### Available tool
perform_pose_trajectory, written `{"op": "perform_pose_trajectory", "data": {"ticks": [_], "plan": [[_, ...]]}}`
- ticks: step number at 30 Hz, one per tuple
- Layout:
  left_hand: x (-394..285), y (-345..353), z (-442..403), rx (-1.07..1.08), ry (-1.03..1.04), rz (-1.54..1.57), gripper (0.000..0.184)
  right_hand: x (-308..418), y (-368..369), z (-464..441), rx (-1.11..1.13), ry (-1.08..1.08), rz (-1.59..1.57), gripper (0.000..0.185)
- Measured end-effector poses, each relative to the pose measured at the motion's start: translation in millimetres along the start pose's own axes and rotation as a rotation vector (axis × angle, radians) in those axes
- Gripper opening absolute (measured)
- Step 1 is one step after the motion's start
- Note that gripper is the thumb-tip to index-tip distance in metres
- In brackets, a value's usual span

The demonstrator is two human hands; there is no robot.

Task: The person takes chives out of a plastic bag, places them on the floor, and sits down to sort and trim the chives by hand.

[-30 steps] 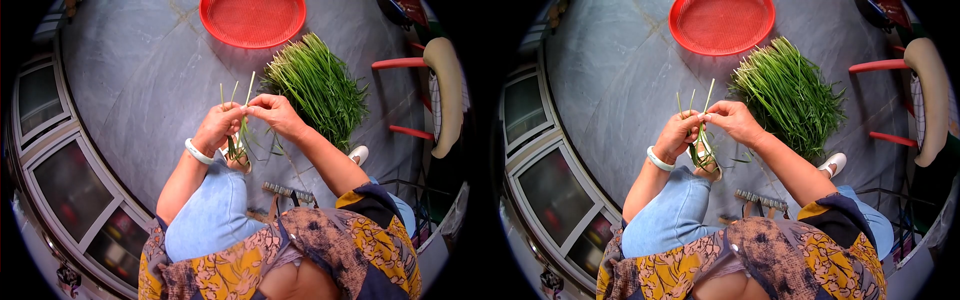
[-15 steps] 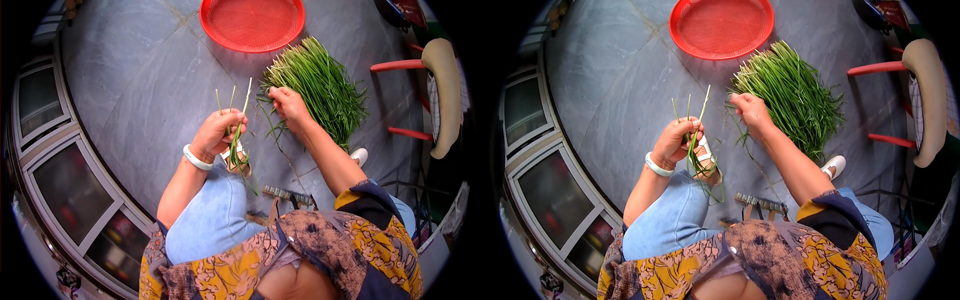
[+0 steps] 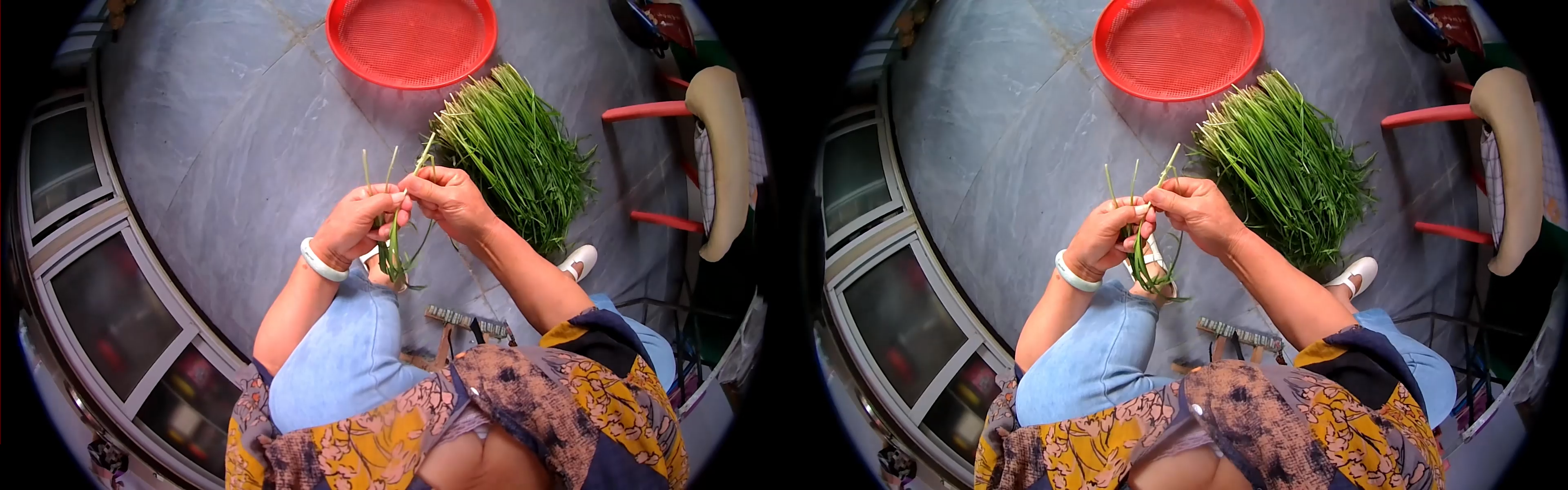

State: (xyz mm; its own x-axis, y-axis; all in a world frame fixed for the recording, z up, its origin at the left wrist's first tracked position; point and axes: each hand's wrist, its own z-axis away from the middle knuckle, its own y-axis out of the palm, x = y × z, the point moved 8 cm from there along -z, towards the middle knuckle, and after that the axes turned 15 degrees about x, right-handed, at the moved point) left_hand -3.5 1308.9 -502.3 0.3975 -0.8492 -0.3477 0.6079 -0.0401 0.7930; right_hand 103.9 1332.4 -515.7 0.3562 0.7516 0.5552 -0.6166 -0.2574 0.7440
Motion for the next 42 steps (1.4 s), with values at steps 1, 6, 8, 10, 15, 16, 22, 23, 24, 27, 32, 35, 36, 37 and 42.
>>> {"op": "perform_pose_trajectory", "data": {"ticks": [1, 6, 8, 10, 15, 16, 22, 23, 24, 27, 32, 35, 36, 37, 42], "plan": [[0, 1, 1, 0.006, -0.001, 0.011, 0.013, 3, 3, 0, 0.017, -0.004, 0.008, 0.016], [0, 5, 3, 0.03, -0.015, 0.037, 0.013, 3, 6, 0, 0.106, -0.015, 0.0, 0.014], [2, 7, 3, 0.057, -0.028, 0.045, 0.014, 8, 10, 2, 0.142, -0.005, 0.014, 0.015], [3, 10, 2, 0.1, -0.032, 0.061, 0.015, 9, 10, 3, 0.15, 0.018, 0.041, 0.016], [6, 12, 2, 0.155, -0.017, 0.091, 0.018, 18, -2, 5, 0.051, -0.002, 0.226, 0.015], [5, 12, 2, 0.162, -0.01, 0.092, 0.017, 21, -10, 5, -0.02, -0.03, 0.3, 0.014], [3, 14, 2, 0.15, -0.037, 0.072, 0.016, 19, -65, 8, -0.354, -0.104, 0.046, 0.012], [1, 16, 3, 0.165, -0.03, 0.063, 0.016, 17, -68, 8, -0.371, -0.091, 0.031, 0.012], [-2, 19, 5, 0.18, -0.023, 0.053, 0.016, 15, -71, 8, -0.387, -0.079, 0.016, 0.012], [-15, 20, 14, 0.246, 0.06, 0.034, 0.015, 6, -88, 4, -0.457, -0.033, 0.031, 0.013], [-49, 28, 34, 0.358, 0.315, 0.16, 0.019, -1, -81, -24, -0.343, -0.181, 0.479, 0.013], [-55, 32, 36, 0.335, 0.375, 0.173, 0.02, -36, -78, -51, -0.272, 0.052, 0.911, 0.038], [-54, 33, 33, 0.35, 0.37, 0.19, 0.018, -58, -92, -59, -0.283, 0.175, 1.277, 0.05], [-53, 34, 32, 0.346, 0.366, 0.186, 0.016, -58, -91, -51, -0.271, 0.453, 1.414, 0.075], [-47, 25, 22, 0.223, 0.325, 0.15, 0.021, -24, -66, -32, -0.147, 0.445, 1.521, 0.032]]}}
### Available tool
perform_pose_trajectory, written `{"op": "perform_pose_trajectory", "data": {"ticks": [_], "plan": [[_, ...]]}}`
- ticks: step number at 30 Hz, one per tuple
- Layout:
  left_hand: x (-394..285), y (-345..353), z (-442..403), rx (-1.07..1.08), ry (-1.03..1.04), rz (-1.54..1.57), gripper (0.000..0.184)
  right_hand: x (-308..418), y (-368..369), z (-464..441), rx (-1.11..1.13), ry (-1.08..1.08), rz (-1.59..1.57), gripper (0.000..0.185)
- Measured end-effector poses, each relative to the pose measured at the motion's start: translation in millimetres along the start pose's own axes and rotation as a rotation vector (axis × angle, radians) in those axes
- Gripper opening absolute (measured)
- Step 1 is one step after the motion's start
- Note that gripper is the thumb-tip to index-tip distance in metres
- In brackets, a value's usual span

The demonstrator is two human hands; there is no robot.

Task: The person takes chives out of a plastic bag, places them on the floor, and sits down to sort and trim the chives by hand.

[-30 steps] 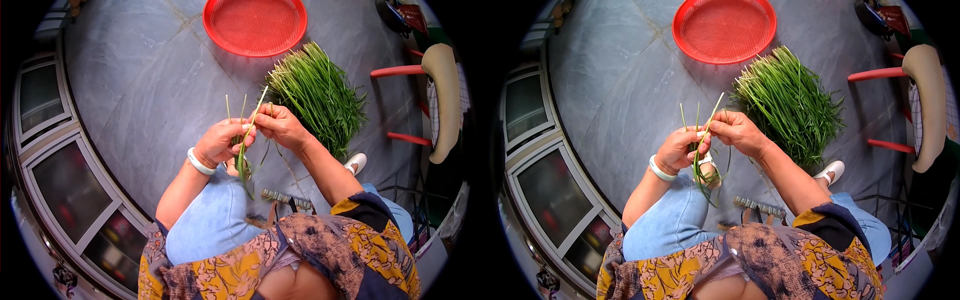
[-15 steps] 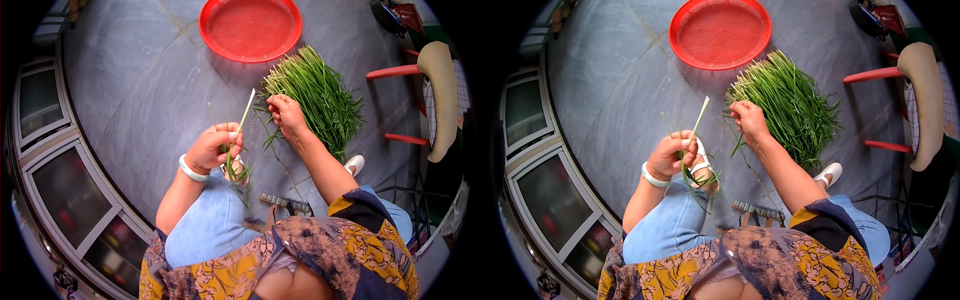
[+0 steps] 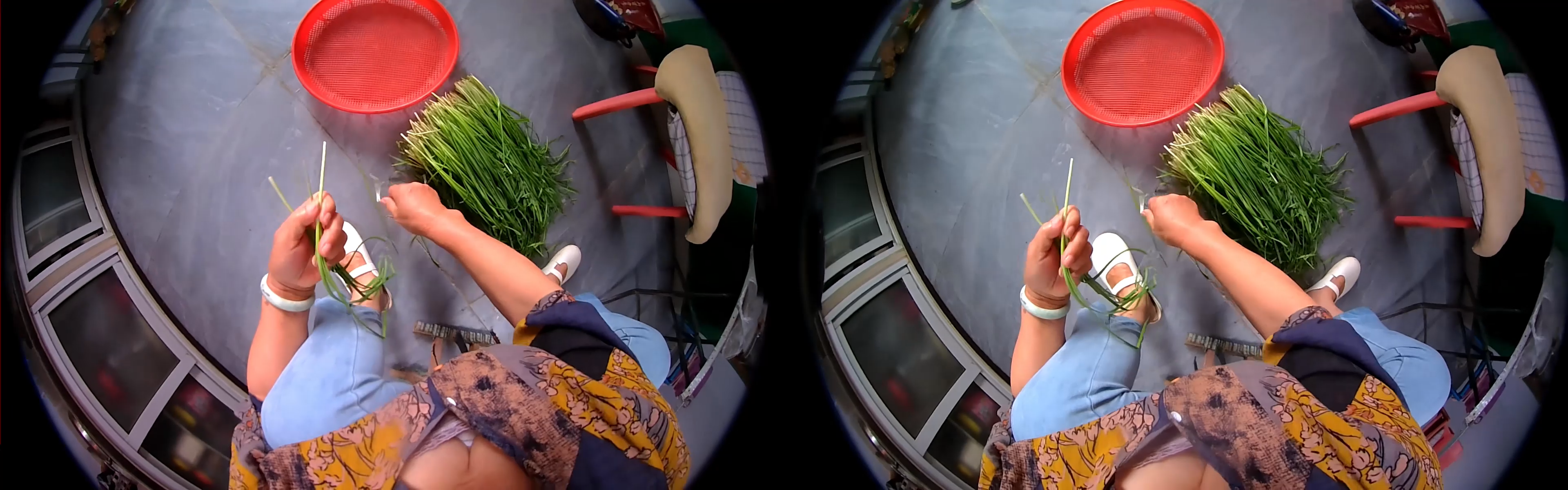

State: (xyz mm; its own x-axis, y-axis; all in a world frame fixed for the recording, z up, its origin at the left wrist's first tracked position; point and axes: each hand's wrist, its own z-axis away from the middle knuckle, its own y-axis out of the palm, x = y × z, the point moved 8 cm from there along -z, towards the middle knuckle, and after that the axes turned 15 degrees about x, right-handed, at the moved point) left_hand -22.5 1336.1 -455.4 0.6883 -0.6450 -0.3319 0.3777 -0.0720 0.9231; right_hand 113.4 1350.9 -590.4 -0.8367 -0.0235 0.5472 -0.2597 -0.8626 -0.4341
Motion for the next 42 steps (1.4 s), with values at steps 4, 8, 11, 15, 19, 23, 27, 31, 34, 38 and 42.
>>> {"op": "perform_pose_trajectory", "data": {"ticks": [4, 8, 11, 15, 19, 23, 27, 31, 34, 38, 42], "plan": [[7, -5, -6, -0.104, -0.046, -0.05, 0.032, -7, 13, 3, 0.018, -0.053, -0.011, 0.025], [6, -2, -6, -0.13, -0.051, -0.146, 0.024, -7, 30, 18, 0.051, -0.097, 0.308, 0.021], [9, -8, -7, -0.053, -0.009, -0.098, 0.022, -12, -22, 27, -0.183, -0.178, 0.11, 0.007], [11, -4, -12, -0.118, -0.015, -0.078, 0.018, -42, -79, 28, -0.468, -0.107, 0.158, 0.006], [8, -8, -8, -0.122, -0.012, -0.068, 0.016, -63, -77, 0, -0.299, 0.068, 0.293, 0.015], [8, -15, -7, -0.104, 0.0, -0.023, 0.016, -59, -98, 21, -0.294, -0.028, -0.151, 0.027], [19, -14, -11, -0.067, -0.062, 0.012, 0.016, -56, -119, 68, -0.366, -0.143, -0.312, 0.024], [26, -13, -12, -0.041, -0.087, 0.004, 0.016, -83, -122, 97, -0.39, -0.088, -0.482, 0.025], [28, -15, -14, -0.072, -0.108, -0.008, 0.015, -67, -146, 124, -0.434, -0.228, -0.849, 0.02], [29, -10, -18, -0.064, -0.121, -0.036, 0.014, -47, -174, 152, -0.375, -0.444, -1.097, 0.02], [29, -9, -20, -0.061, -0.155, -0.096, 0.016, -29, -185, 163, -0.29, -0.709, -1.394, 0.019]]}}
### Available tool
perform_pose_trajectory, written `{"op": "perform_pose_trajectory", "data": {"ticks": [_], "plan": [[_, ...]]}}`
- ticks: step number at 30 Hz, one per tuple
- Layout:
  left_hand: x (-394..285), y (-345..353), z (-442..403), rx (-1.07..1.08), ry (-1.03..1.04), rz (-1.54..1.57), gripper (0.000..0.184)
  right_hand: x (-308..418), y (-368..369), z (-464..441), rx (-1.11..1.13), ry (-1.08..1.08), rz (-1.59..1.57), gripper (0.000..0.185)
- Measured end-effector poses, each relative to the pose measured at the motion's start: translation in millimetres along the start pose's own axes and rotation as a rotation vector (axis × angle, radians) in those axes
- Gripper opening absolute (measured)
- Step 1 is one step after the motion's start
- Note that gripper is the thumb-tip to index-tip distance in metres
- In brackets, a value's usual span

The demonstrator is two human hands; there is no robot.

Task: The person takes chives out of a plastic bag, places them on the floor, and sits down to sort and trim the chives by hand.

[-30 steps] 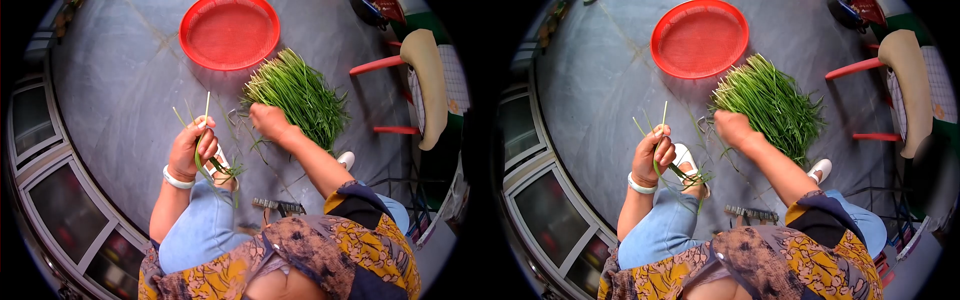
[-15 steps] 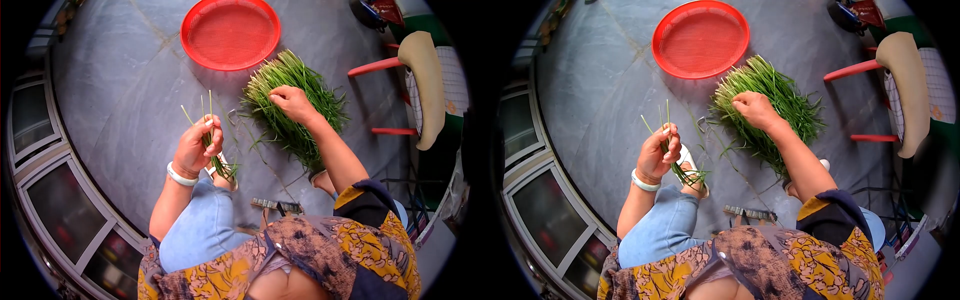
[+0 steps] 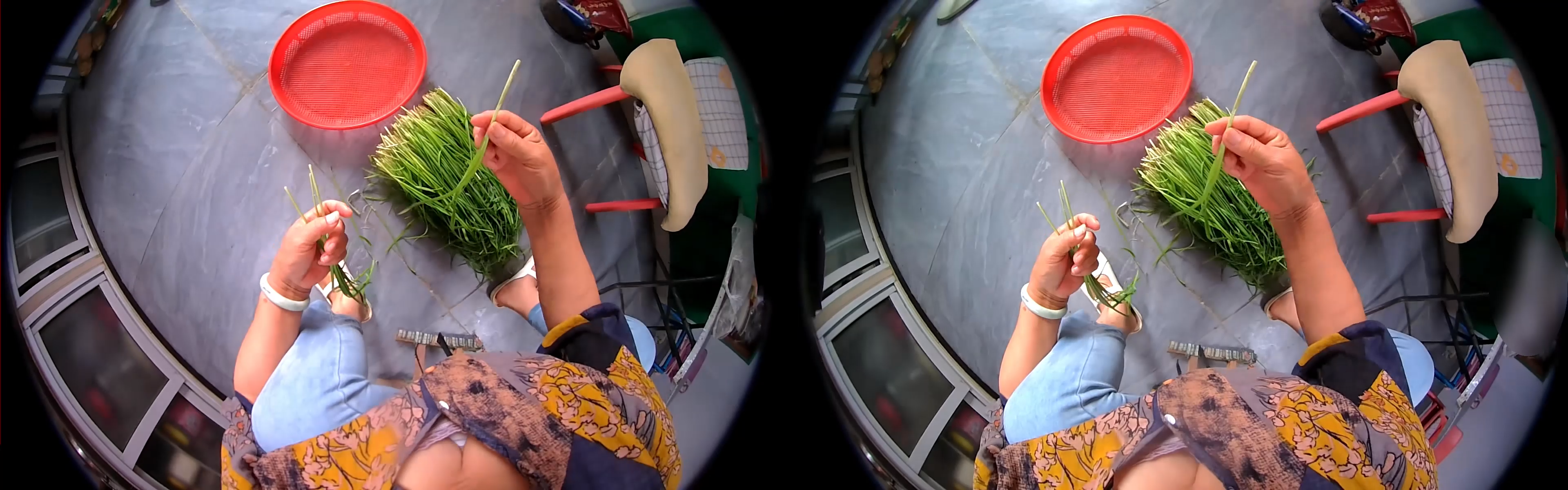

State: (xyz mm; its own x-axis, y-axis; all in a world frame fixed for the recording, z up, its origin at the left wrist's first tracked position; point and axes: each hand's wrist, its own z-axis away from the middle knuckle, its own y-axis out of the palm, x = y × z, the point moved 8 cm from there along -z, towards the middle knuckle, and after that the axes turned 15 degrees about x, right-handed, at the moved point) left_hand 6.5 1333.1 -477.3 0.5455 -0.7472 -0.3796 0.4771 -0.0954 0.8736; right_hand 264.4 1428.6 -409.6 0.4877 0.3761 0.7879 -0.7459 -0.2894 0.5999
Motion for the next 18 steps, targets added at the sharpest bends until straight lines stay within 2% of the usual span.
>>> {"op": "perform_pose_trajectory", "data": {"ticks": [2, 6, 8, 9, 12, 18], "plan": [[0, 1, 0, -0.023, -0.013, -0.019, 0.016, -9, 7, -3, 0.013, -0.012, -0.106, 0.018], [-1, 1, 0, -0.067, -0.01, -0.043, 0.014, -50, 22, -10, -0.028, 0.137, -0.229, 0.012], [-2, -4, -2, -0.108, -0.004, -0.049, 0.014, -67, 29, -13, -0.062, 0.204, -0.191, 0.009], [-3, -4, -5, -0.058, 0.01, -0.054, 0.015, -78, 31, -13, -0.058, 0.236, -0.205, 0.008], [-3, -10, -8, -0.149, 0.044, -0.053, 0.014, -105, 41, -14, -0.034, 0.319, -0.208, 0.008], [10, -14, -9, -0.251, -0.042, -0.01, 0.011, -146, 57, -15, 0.009, 0.452, -0.026, 0.014]]}}
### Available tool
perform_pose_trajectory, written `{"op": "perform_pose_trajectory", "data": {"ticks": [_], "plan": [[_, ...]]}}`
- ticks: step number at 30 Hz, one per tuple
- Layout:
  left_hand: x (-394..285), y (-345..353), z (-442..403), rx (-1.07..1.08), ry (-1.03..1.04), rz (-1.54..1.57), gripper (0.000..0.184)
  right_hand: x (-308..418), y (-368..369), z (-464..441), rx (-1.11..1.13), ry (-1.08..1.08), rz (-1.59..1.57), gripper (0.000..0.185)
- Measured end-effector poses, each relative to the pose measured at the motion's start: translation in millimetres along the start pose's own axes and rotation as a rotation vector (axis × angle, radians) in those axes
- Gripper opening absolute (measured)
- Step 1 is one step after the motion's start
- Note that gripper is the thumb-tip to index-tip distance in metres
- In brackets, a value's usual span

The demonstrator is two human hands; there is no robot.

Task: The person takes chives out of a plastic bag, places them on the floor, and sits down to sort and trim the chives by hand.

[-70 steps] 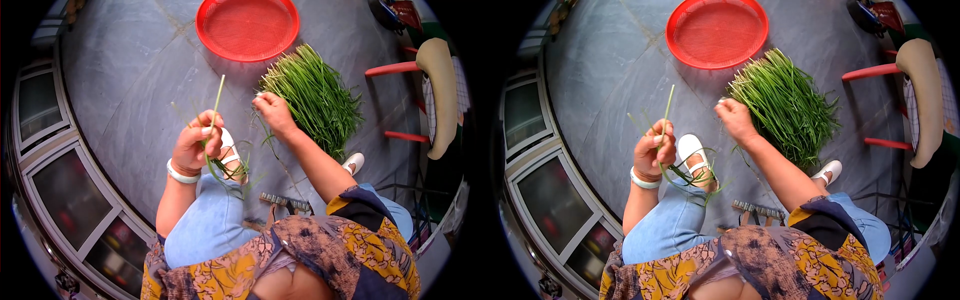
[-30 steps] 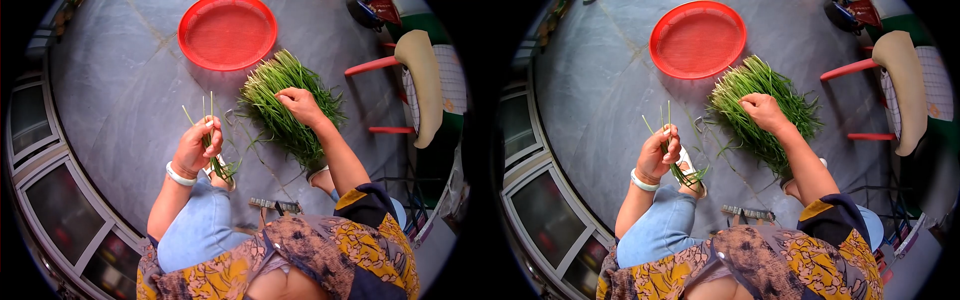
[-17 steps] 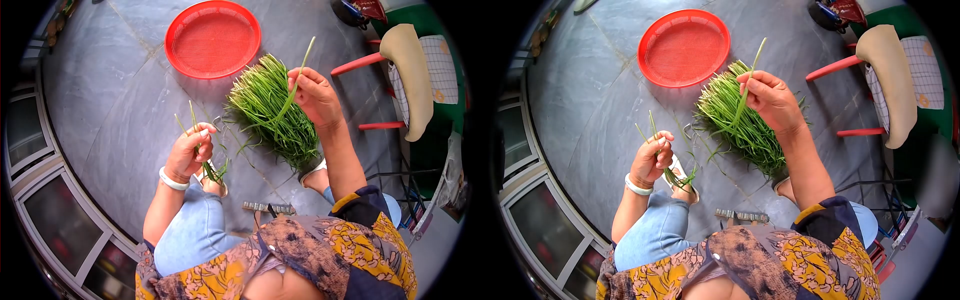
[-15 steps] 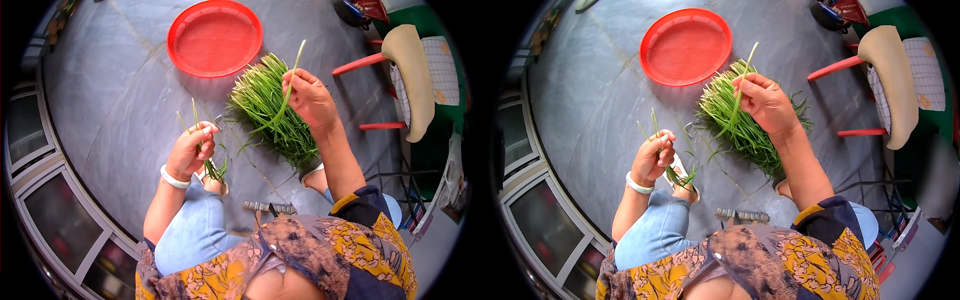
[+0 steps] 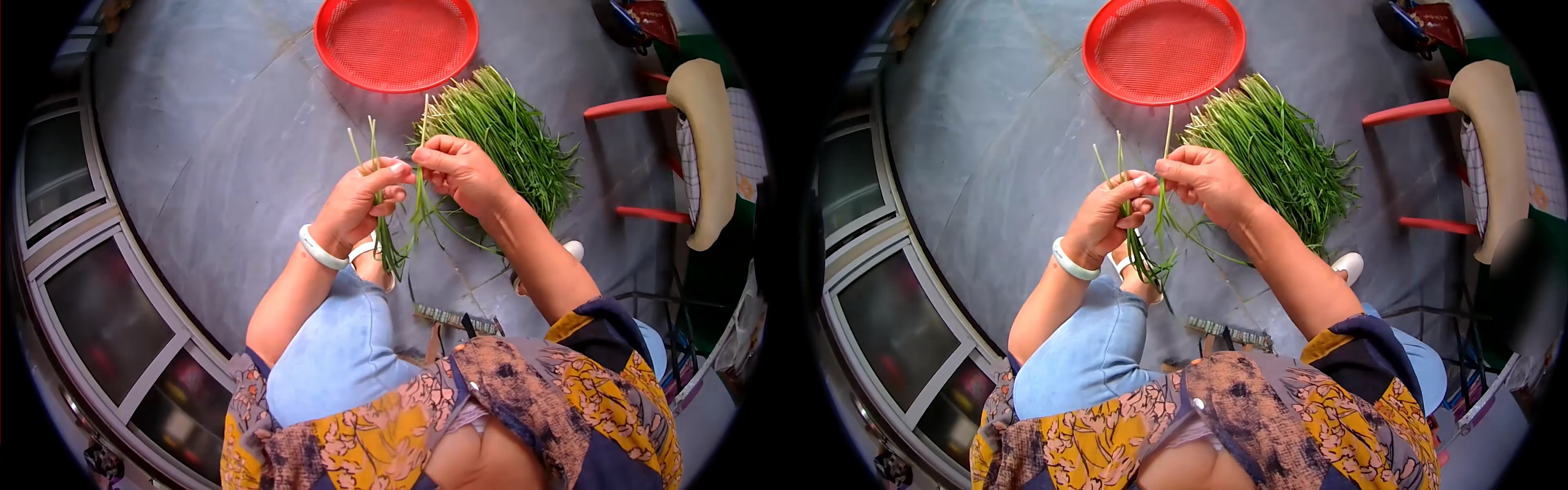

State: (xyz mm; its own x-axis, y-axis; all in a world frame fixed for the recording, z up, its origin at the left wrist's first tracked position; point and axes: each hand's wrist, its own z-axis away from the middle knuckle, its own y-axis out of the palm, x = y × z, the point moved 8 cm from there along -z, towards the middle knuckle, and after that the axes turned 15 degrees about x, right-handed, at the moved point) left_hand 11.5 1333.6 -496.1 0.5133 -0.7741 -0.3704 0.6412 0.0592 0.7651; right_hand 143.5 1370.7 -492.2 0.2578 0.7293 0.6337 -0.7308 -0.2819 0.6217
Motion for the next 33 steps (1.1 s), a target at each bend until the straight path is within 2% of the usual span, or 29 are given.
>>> {"op": "perform_pose_trajectory", "data": {"ticks": [5, 8, 21, 25, 29, 33], "plan": [[-2, 11, 4, 0.145, 0.008, -0.168, 0.013, -6, 11, -1, 0.009, -0.006, 0.104, 0.016], [-2, 6, 3, 0.053, 0.028, -0.348, 0.013, -7, 15, 1, -0.006, -0.019, 0.144, 0.017], [11, 6, 6, 0.169, -0.092, -0.139, 0.006, 0, -7, -6, -0.072, -0.044, 0.042, 0.018], [18, 6, 9, 0.172, -0.131, -0.064, 0.006, 2, -23, -14, -0.008, -0.138, -0.097, 0.017], [16, 4, 8, 0.173, -0.111, -0.029, 0.006, -6, -28, -7, -0.082, -0.126, -0.047, 0.014], [16, 5, 8, 0.191, -0.13, -0.019, 0.006, -13, 0, -1, 0.016, -0.041, -0.167, 0.014]]}}
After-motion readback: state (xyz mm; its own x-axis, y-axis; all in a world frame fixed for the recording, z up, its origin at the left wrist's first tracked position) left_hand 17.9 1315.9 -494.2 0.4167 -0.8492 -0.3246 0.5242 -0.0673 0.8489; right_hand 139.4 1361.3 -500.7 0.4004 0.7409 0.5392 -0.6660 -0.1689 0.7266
